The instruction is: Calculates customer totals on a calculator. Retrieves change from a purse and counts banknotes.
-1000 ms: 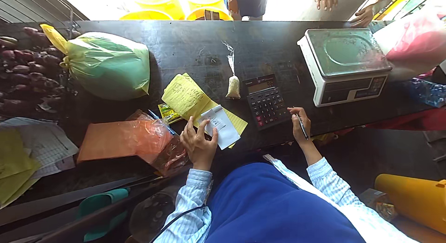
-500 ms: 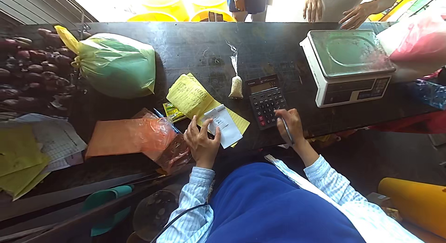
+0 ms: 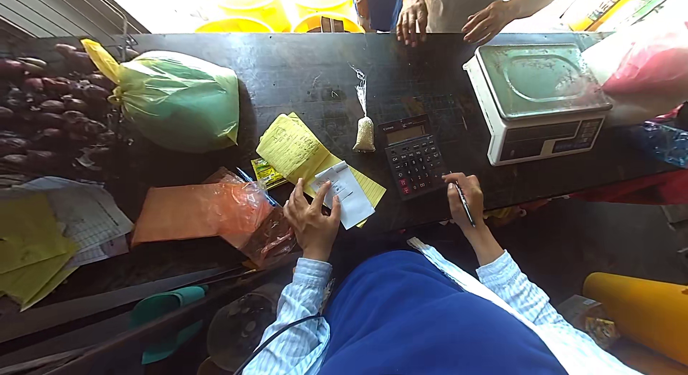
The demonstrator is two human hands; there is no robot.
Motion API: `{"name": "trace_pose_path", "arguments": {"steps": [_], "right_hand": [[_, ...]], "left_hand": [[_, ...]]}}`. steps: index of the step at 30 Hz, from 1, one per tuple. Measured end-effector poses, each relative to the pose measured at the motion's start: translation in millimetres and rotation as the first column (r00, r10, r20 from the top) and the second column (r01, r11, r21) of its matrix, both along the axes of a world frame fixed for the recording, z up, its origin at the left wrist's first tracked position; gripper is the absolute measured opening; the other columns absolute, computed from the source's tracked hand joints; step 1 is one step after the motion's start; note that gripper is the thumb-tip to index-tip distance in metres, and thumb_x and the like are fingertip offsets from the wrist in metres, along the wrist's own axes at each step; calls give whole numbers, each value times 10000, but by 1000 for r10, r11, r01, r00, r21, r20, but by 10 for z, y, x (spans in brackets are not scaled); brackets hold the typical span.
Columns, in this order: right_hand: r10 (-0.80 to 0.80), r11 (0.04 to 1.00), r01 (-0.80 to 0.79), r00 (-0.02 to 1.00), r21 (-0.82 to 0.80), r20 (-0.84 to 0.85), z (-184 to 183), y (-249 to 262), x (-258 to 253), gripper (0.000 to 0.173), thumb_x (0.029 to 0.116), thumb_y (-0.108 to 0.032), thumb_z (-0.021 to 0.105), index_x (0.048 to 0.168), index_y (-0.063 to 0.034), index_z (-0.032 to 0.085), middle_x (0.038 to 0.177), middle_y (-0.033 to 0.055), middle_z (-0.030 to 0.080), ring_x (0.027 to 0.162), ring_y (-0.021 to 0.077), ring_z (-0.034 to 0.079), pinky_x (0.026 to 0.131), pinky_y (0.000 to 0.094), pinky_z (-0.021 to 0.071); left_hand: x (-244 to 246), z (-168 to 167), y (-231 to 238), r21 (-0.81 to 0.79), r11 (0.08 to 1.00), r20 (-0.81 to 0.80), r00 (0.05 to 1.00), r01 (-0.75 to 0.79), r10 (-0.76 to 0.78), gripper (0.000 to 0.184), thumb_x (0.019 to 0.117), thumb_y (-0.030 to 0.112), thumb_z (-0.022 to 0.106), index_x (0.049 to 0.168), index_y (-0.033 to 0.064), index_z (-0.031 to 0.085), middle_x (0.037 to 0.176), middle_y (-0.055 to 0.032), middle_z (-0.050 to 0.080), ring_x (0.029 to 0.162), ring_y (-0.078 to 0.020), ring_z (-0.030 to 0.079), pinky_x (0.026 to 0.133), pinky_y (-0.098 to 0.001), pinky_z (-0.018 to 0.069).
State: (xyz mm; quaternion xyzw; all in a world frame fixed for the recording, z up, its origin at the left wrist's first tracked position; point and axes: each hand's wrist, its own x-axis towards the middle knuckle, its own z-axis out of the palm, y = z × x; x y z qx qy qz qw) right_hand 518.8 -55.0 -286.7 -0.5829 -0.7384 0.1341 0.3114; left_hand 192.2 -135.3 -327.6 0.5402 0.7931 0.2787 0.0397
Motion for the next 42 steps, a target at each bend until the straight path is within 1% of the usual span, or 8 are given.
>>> {"name": "trace_pose_path", "arguments": {"steps": [3, 6, 9, 12, 14, 20, 30, 42], "right_hand": [[-28, 996, 32, 998, -82, 54, -8, 4, 3, 304, 961, -258, 543, 1047, -65, 761, 922, 127, 735, 844, 317, 658, 768, 475, 514], [32, 997, -46, 977, -59, -209, 131, -24, -335, 258, 957, -218, 578, 917, -36, 756, 832, 93, 727, 805, 221, 658, 753, 405, 519], [149, 958, -270, 761, -99, -632, 186, -24, -979, 360, 1047, -218, 505, 861, 13, 710, 752, 20, 685, 708, 70, 639, 714, 280, 552], [213, 878, -469, 566, -98, -797, 103, 66, -1607, 619, 1105, -492, 272, 1053, -5, 651, 784, -22, 632, 628, 9, 548, 589, 201, 487], [221, 856, -504, 551, -111, -804, 8, 123, -1903, 532, 1116, -422, 222, 992, -58, 590, 751, -29, 555, 594, 8, 493, 542, 168, 426], [235, 902, -405, 755, -153, -612, -222, 199, -2103, 403, 985, -145, 625, 623, -103, 454, 524, -29, 392, 449, 63, 360, 460, 245, 323], [330, 906, -409, 846, -112, -419, -265, 152, -2226, 323, 892, -53, 668, 617, -67, 501, 537, 18, 452, 479, 118, 438, 471, 309, 355], [319, 912, -403, 814, -76, -485, -302, 157, -2204, 359, 884, -30, 638, 592, -101, 442, 515, -23, 409, 446, 62, 374, 446, 246, 309]], "left_hand": [[-5, 5, 0, 10, 1000, -9, 1000, 7, -7, 416, 967, 480, 541, 1269, 263, 728, 1543, -250, 445, 1411, -469, 416, 1152, -627, 249], [-10, 9, -9, 24, 1000, -4, 1000, 12, -11, 412, 970, 472, 545, 1263, 252, 734, 1536, -259, 451, 1404, -471, 425, 1149, -628, 258], [-6, 0, 1, 30, 1000, -3, 1000, 5, -5, 418, 966, 478, 545, 1256, 247, 738, 1537, -259, 450, 1408, -466, 422, 1148, -625, 254], [16, 2, 7, 25, 1000, 7, 1000, 3, -3, 414, 957, 455, 556, 1254, 231, 737, 1542, -271, 434, 1426, -483, 392, 1157, -643, 234], [19, -5, -2, 28, 1000, 17, 1000, -11, 10, 379, 961, 415, 566, 1254, 246, 737, 1552, -249, 432, 1440, -461, 383, 1167, -635, 232], [22, -46, 16, 33, 999, 18, 999, -30, 30, 341, 963, 392, 581, 1253, 311, 740, 1562, -192, 446, 1451, -408, 391, 1176, -623, 237], [34, -63, 25, 42, 998, 18, 999, -40, 39, 333, 938, 399, 605, 1219, 303, 756, 1547, -196, 462, 1441, -407, 406, 1171, -618, 245], [35, -55, 29, 33, 998, 14, 999, -44, 44, 335, 945, 417, 600, 1229, 323, 750, 1551, -180, 466, 1441, -395, 410, 1177, -604, 238]]}}
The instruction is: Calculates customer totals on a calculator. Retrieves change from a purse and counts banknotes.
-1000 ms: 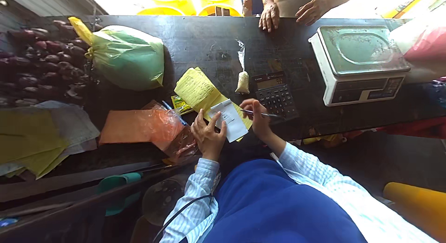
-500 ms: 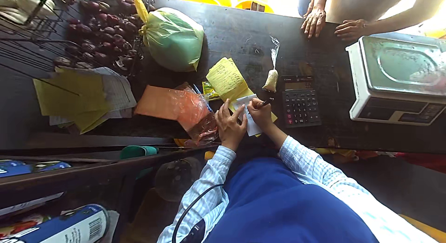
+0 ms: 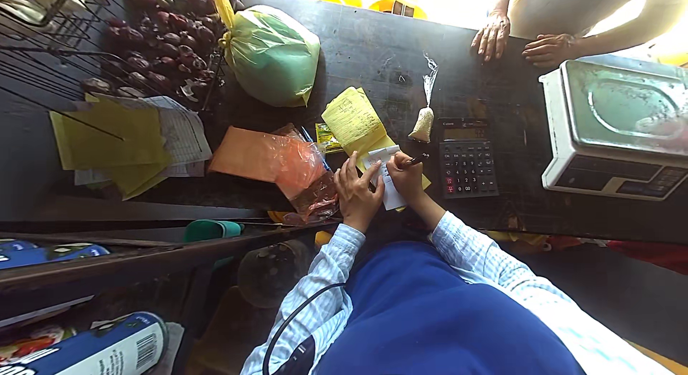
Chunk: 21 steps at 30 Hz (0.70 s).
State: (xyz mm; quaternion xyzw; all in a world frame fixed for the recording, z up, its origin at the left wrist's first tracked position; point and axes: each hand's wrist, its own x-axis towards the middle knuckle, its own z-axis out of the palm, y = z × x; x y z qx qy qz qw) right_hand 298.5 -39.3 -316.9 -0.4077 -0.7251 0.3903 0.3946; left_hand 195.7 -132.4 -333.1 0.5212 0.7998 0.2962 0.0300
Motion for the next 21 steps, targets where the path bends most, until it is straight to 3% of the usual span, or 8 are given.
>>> {"name": "trace_pose_path", "arguments": {"steps": [8, 10, 12, 14, 16, 18, 19, 21], "right_hand": [[-7, 1000, 6, 1000, 28, 10, 2, -3, -25, 336, 869, -20, 643, 594, -86, 462, 516, -3, 425, 451, 84, 403, 443, 266, 326], [-1, 1000, 1, 1000, 13, -28, -11, 5, -35, 347, 900, -39, 628, 601, -86, 459, 519, -5, 415, 454, 87, 397, 449, 266, 329], [44, 997, -50, 992, -50, -120, 5, 12, 11, 305, 1003, -100, 560, 704, -46, 537, 609, 13, 483, 512, 81, 453, 500, 255, 394], [99, 990, -117, 976, -81, -196, 70, 26, 202, 367, 1077, -185, 397, 962, 44, 660, 916, 91, 647, 671, 86, 581, 618, 267, 524], [29, 998, -36, 988, -49, -152, 173, 71, 549, 505, 1122, -304, 321, 1083, 34, 693, 1059, 99, 726, 826, 89, 671, 757, 306, 575], [-112, 993, 112, 994, 39, -14, 225, 110, 1000, 469, 1117, -279, 339, 1065, 7, 707, 906, 54, 715, 699, 69, 625, 652, 285, 544], [-163, 982, 155, 984, 111, 69, 235, 109, 1224, 425, 1105, -238, 377, 1043, 5, 720, 829, 55, 697, 676, 95, 635, 649, 301, 556], [-199, 954, 141, 958, 264, 206, 219, 36, 1537, 326, 1052, -161, 467, 1001, 2, 744, 914, 112, 741, 837, 189, 698, 795, 348, 574]], "left_hand": [[-14, -11, -2, 1, 1000, 3, 1000, 3, -3, 349, 952, 418, 580, 1251, 331, 738, 1557, -171, 463, 1452, -387, 404, 1178, -617, 241], [-15, -7, 2, 8, 1000, -7, 1000, 8, -8, 349, 951, 410, 578, 1242, 313, 744, 1548, -187, 469, 1444, -402, 411, 1169, -618, 254], [-12, -2, -4, 11, 1000, -6, 1000, 13, -13, 352, 946, 398, 584, 1241, 293, 745, 1546, -203, 465, 1442, -417, 408, 1166, -624, 251], [-18, 1, -19, 11, 1000, -14, 1000, 13, -12, 356, 948, 397, 584, 1249, 291, 741, 1548, -202, 463, 1439, -419, 410, 1164, -627, 250], [-31, -3, -14, 11, 1000, -23, 1000, 10, -10, 352, 954, 404, 585, 1253, 299, 738, 1547, -195, 468, 1436, -412, 417, 1167, -623, 256], [-19, -13, -5, 2, 1000, -19, 1000, 12, -12, 350, 953, 404, 587, 1257, 310, 734, 1549, -191, 466, 1440, -401, 414, 1169, -617, 254], [-8, -13, -3, -8, 1000, -11, 1000, 11, -11, 349, 954, 403, 593, 1263, 316, 729, 1555, -186, 459, 1448, -395, 405, 1176, -614, 247], [-4, -6, -8, -11, 1000, -1, 1000, 11, -11, 348, 948, 392, 610, 1268, 317, 726, 1557, -186, 453, 1454, -398, 394, 1182, -625, 234]]}}
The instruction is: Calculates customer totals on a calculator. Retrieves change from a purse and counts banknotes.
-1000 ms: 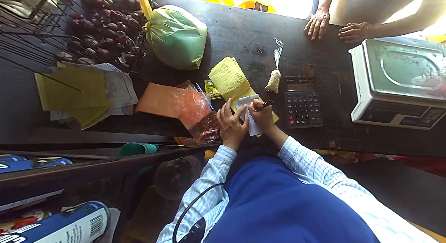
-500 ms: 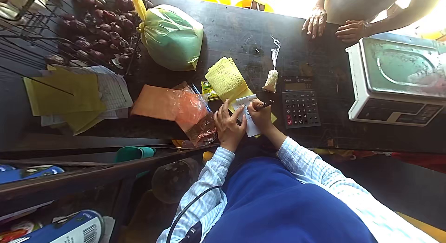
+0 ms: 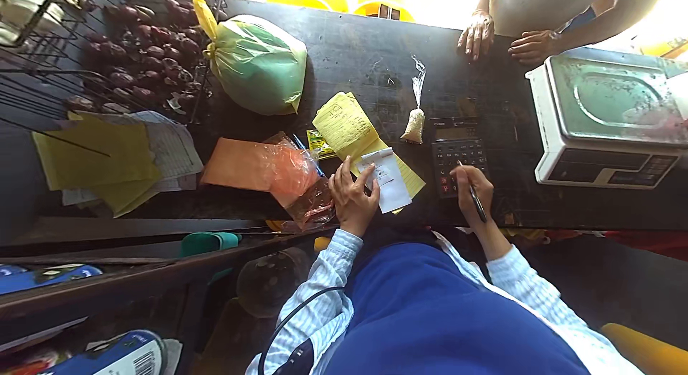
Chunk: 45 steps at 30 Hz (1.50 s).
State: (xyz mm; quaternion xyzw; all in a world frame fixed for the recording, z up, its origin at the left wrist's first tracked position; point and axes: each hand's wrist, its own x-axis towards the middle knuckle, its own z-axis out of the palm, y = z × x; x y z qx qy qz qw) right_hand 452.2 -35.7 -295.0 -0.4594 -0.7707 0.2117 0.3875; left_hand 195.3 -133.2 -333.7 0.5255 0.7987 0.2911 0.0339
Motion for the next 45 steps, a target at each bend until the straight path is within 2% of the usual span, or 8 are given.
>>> {"name": "trace_pose_path", "arguments": {"steps": [5, 10, 15, 22, 26, 34, 40, 45], "right_hand": [[44, 998, -54, 964, 30, 264, -76, -260, 100, 233, 946, -205, 590, 1037, -67, 753, 1107, 123, 755, 911, 298, 666, 822, 441, 517], [11, 998, -30, 954, 56, 299, -38, -233, 20, 262, 940, -262, 590, 1026, -79, 757, 994, 95, 754, 831, 285, 645, 759, 439, 500], [59, 998, -63, 949, 2, 311, -28, -214, 48, 267, 944, -264, 606, 1058, -70, 749, 1038, 110, 753, 872, 314, 661, 791, 478, 509], [-160, 969, 162, 987, 188, -24, -232, -181, 326, 220, 993, -144, 516, 1056, -6, 676, 1128, 176, 721, 1068, 270, 649, 962, 377, 492], [-236, 953, 246, 969, 179, -77, -398, -170, 490, 242, 1003, -130, 480, 1091, 34, 636, 1166, 205, 694, 1145, 275, 628, 1024, 355, 467], [-197, 969, 203, 979, 144, -50, -364, -153, 444, 279, 1002, -136, 458, 1067, 15, 684, 1068, 165, 713, 1059, 264, 646, 974, 369, 497], [-153, 985, 140, 979, 99, 138, -145, 134, 307, 306, 966, -169, 453, 1064, -48, 716, 1145, 121, 747, 994, 323, 649, 889, 480, 486], [-118, 992, 128, 953, -18, 279, 16, 154, 177, 310, 956, -180, 489, 1089, -52, 738, 1056, 139, 737, 921, 360, 640, 836, 534, 485]], "left_hand": [[4, 24, 2, -2, 1000, -8, 1000, -7, 7, 367, 935, 378, 621, 1284, 312, 714, 1555, -181, 458, 1448, -389, 407, 1177, -615, 250], [2, 23, 4, 1, 1000, -12, 1000, -8, 8, 383, 939, 377, 620, 1301, 285, 703, 1556, -173, 458, 1443, -387, 414, 1177, -610, 255], [7, 25, 9, -9, 1000, -13, 1000, -19, 19, 416, 936, 390, 617, 1320, 246, 690, 1557, -171, 458, 1444, -383, 413, 1181, -610, 245], [1, 16, 5, -13, 1000, -13, 1000, -20, 19, 443, 936, 394, 614, 1334, 210, 676, 1557, -158, 464, 1446, -372, 414, 1184, -601, 246], [2, 38, 7, -26, 1000, -8, 1000, -11, 11, 444, 943, 388, 599, 1338, 199, 670, 1555, -160, 467, 1442, -375, 419, 1180, -600, 250], [-14, 26, 9, -15, 1000, -11, 1000, 8, -9, 464, 940, 398, 598, 1347, 184, 661, 1552, -173, 467, 1426, -398, 433, 1162, -620, 265], [-11, 40, 9, -5, 1000, -17, 1000, 8, -8, 475, 948, 406, 571, 1344, 159, 661, 1542, -212, 467, 1423, -423, 433, 1164, -624, 253], [-25, 43, 10, -24, 1000, -25, 1000, 4, -4, 477, 954, 416, 565, 1343, 159, 663, 1541, -207, 470, 1418, -425, 438, 1165, -615, 264]]}}
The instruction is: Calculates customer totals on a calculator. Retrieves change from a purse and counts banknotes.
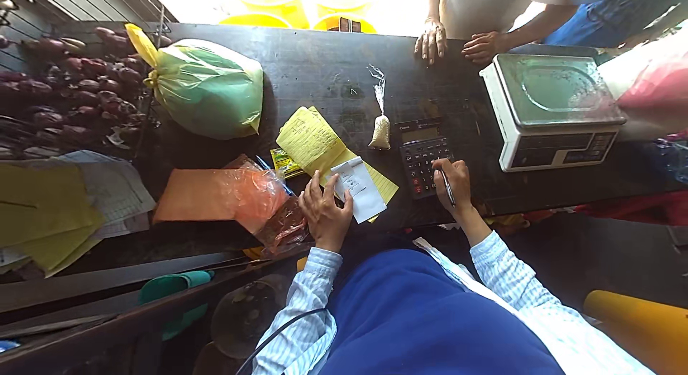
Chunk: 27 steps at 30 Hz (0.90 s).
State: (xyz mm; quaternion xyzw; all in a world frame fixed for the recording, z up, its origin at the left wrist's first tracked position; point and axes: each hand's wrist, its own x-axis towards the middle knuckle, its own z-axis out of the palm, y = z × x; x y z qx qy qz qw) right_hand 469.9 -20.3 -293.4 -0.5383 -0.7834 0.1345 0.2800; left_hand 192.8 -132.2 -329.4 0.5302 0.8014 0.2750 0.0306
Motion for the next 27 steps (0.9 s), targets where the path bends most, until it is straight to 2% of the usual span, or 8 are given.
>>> {"name": "trace_pose_path", "arguments": {"steps": [4, 8, 10, 13, 17, 20, 24, 27], "right_hand": [[90, 996, -90, 996, -17, -7, -15, -214, -126, 319, 931, -203, 527, 1082, -64, 771, 1051, 110, 760, 904, 336, 662, 844, 528, 502], [-15, 999, 16, 1000, 46, -23, -28, -150, 8, 334, 954, -216, 476, 1031, -64, 763, 969, 118, 750, 839, 331, 650, 792, 507, 502], [-17, 1000, 15, 999, -25, -45, -40, -105, 112, 343, 978, -216, 462, 1076, -56, 750, 1007, 120, 748, 886, 329, 654, 827, 503, 501], [-100, 995, 94, 969, -41, -228, -29, -96, 302, 329, 996, -179, 435, 1088, -53, 725, 1056, 100, 745, 977, 269, 659, 864, 448, 516], [-209, 978, 195, 902, -76, -379, -184, -85, 545, 349, 995, -175, 410, 1172, 12, 646, 1181, 161, 712, 1129, 224, 664, 940, 382, 527], [-173, 985, 158, 933, -74, -317, -207, -112, 554, 335, 966, -127, 440, 1171, 25, 657, 1200, 177, 713, 1132, 256, 675, 942, 403, 537], [-123, 991, 132, 973, 36, -198, -150, -82, 478, 304, 936, -119, 461, 1110, -31, 695, 1163, 127, 733, 1070, 284, 660, 910, 421, 521], [-111, 992, 111, 994, 52, 2, -135, -11, 441, 331, 939, -180, 499, 1125, -41, 736, 1111, 130, 747, 961, 346, 660, 864, 505, 505]], "left_hand": [[1, 5, 0, -1, 1000, 1, 1000, 1, -1, 478, 951, 423, 560, 1335, 159, 668, 1534, -209, 478, 1408, -431, 448, 1157, -617, 273], [-2, -4, 8, 4, 1000, -11, 1000, 1, -1, 476, 949, 419, 556, 1325, 151, 674, 1520, -221, 490, 1394, -438, 464, 1154, -621, 278], [2, 12, 4, -2, 1000, -15, 1000, 4, -4, 481, 950, 420, 553, 1328, 147, 673, 1520, -223, 489, 1392, -441, 464, 1152, -622, 276], [-3, 20, 6, -3, 1000, -18, 1000, 12, -12, 484, 953, 415, 556, 1334, 137, 666, 1517, -235, 486, 1383, -454, 467, 1146, -628, 278], [-7, 37, -8, -4, 1000, -8, 1000, 19, -19, 488, 959, 417, 548, 1337, 130, 662, 1523, -245, 476, 1384, -468, 462, 1143, -647, 275], [-5, 39, -4, -3, 1000, -15, 1000, 18, -18, 487, 954, 413, 551, 1332, 128, 664, 1518, -248, 481, 1386, -464, 465, 1145, -646, 273], [-1, 48, -4, -16, 1000, -21, 1000, 13, -13, 490, 959, 421, 542, 1333, 128, 663, 1523, -246, 476, 1392, -459, 459, 1152, -636, 268], [3, 52, -4, -21, 1000, -21, 1000, 14, -15, 493, 958, 418, 541, 1336, 124, 660, 1525, -249, 472, 1388, -466, 459, 1148, -637, 270]]}}
